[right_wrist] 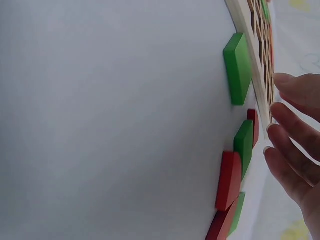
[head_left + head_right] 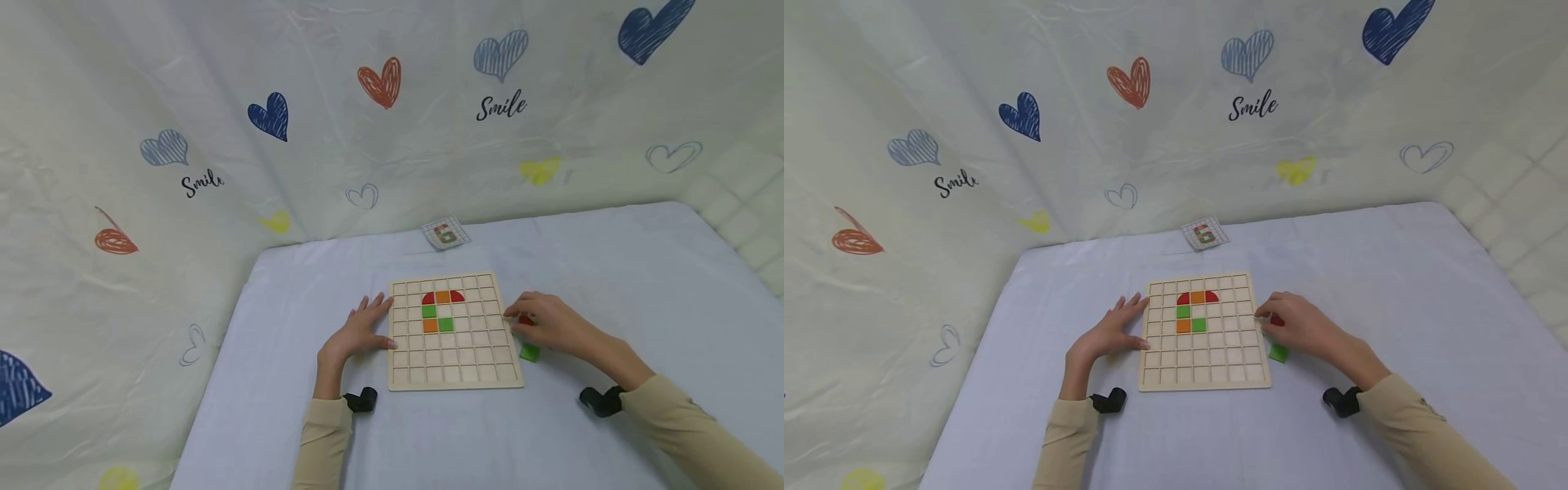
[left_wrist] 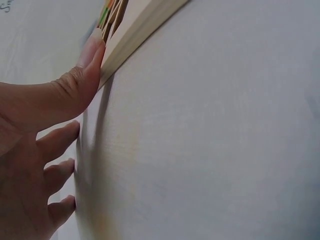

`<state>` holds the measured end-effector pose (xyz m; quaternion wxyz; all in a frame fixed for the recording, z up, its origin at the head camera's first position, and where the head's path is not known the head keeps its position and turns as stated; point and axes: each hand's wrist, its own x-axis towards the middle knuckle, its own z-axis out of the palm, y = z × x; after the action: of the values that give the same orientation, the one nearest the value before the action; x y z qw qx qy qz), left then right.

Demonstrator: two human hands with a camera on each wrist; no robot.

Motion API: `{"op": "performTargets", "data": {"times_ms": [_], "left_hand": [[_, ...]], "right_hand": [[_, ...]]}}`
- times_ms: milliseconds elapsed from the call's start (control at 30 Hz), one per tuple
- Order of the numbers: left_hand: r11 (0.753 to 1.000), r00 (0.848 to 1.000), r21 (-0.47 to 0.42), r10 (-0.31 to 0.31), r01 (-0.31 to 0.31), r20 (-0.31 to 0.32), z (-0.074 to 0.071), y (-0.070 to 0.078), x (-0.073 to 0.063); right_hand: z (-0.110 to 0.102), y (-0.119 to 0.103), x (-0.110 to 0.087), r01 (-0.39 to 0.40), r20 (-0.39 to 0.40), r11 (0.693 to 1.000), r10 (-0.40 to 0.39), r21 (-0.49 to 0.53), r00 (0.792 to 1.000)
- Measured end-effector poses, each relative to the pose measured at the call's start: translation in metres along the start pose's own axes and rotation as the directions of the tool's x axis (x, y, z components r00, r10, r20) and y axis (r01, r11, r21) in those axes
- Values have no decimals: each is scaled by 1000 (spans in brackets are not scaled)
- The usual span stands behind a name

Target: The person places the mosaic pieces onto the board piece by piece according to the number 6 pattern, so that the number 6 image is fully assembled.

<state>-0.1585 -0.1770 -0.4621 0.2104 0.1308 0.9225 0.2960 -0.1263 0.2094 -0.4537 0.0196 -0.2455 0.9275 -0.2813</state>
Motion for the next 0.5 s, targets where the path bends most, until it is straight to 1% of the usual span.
{"op": "performTargets", "data": {"times_ms": [267,500], "left_hand": [[1000,1000,6,-7,7,9,0,1,-1],[1000,1000,4,-10,10,8,-1,3,-1]], "right_hand": [[-3,13,-12,-16,-29,999,15,-36,999],[-3,20,-15,-46,-34,998,44,-46,998]]}}
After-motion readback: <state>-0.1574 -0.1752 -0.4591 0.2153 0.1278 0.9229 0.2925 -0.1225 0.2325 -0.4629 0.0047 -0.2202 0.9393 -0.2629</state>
